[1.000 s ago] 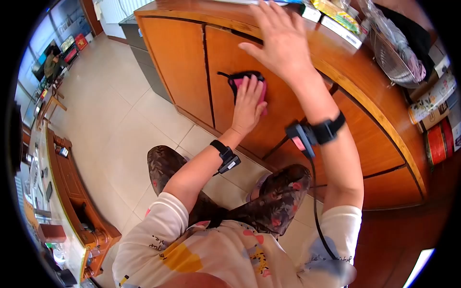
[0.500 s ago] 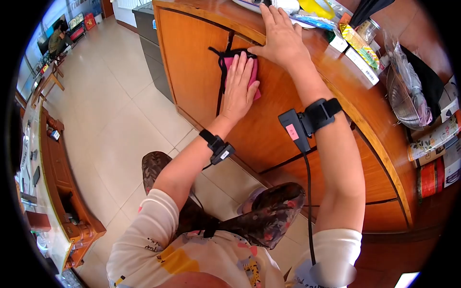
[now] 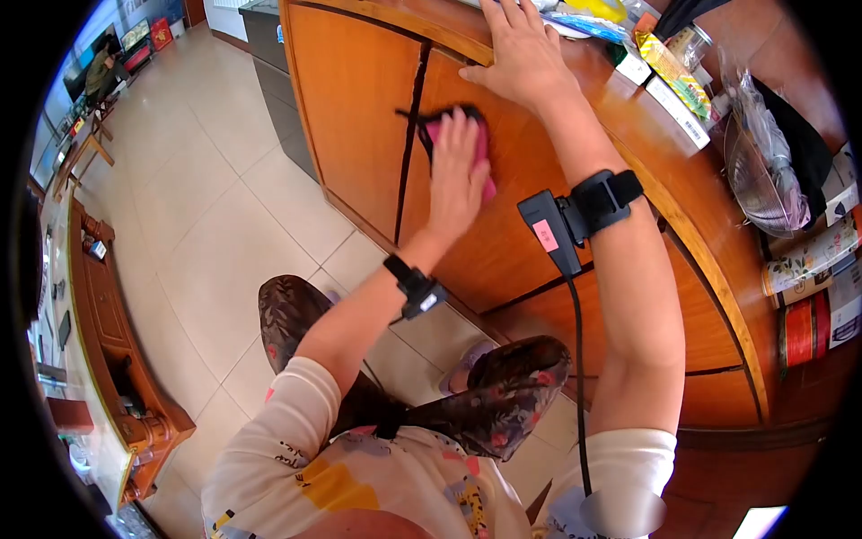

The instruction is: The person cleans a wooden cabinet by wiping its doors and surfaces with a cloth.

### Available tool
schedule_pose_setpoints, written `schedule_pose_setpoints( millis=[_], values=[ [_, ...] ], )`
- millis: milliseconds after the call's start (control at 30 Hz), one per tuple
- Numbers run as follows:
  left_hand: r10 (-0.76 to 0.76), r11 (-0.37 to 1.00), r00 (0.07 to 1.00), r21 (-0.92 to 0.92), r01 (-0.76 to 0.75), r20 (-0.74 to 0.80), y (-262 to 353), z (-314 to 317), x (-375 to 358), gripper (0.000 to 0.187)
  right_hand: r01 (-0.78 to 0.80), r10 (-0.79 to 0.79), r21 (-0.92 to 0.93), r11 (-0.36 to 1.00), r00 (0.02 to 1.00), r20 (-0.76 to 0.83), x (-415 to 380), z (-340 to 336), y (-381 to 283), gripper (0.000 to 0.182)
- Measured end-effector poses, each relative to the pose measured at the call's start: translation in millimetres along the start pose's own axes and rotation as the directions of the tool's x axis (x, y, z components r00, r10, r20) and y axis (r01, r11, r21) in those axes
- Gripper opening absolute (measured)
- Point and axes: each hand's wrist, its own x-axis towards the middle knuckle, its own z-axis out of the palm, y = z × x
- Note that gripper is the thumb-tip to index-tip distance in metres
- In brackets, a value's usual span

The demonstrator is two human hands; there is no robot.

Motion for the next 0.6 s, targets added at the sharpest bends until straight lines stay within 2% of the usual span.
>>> schedule_pose_setpoints(
  millis=[33,167,300,333,367,400,500,533,567,600],
  values=[
    [-0.023,1.000,0.995,-0.001,0.023,-0.098,-1.7,-5.6,25.1,0.053,0.005,-0.005,0.001,1.000,1.000,-0.001,-0.5,2.0,0.5,0.093],
    [-0.053,0.999,0.994,0.001,0.053,-0.095,0.7,-4.1,24.4,0.053,-0.004,0.004,-0.014,1.000,1.000,0.019,-1.5,-2.0,-1.7,0.092],
    [-0.024,0.999,0.994,0.024,0.021,0.109,7.6,12.0,-51.6,0.058,0.000,0.000,-0.001,1.000,1.000,0.019,-1.2,-2.8,-0.7,0.092],
    [-0.028,0.999,0.994,0.024,0.026,0.109,11.2,13.3,-68.9,0.058,0.009,-0.009,0.007,1.000,1.000,0.011,-1.3,-1.5,0.3,0.091],
    [-0.004,0.998,0.979,0.056,-0.007,0.202,14.2,15.2,-84.0,0.059,0.009,-0.009,0.007,1.000,1.000,0.012,-0.8,0.7,1.0,0.091],
    [0.022,0.996,0.955,0.081,-0.048,0.294,17.1,15.0,-89.4,0.059,0.009,-0.009,0.011,1.000,1.000,0.008,-0.5,-0.1,0.6,0.090],
    [0.098,0.989,0.930,0.068,-0.130,0.354,10.0,19.1,-90.4,0.055,0.001,-0.001,0.012,1.000,1.000,0.012,-1.1,-2.7,1.5,0.089],
    [0.131,0.983,0.928,0.078,-0.168,0.348,9.5,16.3,-77.7,0.057,-0.004,0.004,0.014,1.000,1.000,0.020,0.2,-4.5,-0.7,0.089],
    [0.114,0.991,0.975,0.045,-0.125,0.189,14.0,12.7,-41.6,0.059,-0.012,0.012,0.009,1.000,1.000,0.027,-1.2,-14.9,-7.3,0.089],
    [0.116,0.992,0.985,0.034,-0.122,0.127,13.4,14.0,-28.3,0.059,-0.079,0.072,0.049,0.996,0.989,0.133,1.6,-33.7,-20.1,0.091]
  ],
)
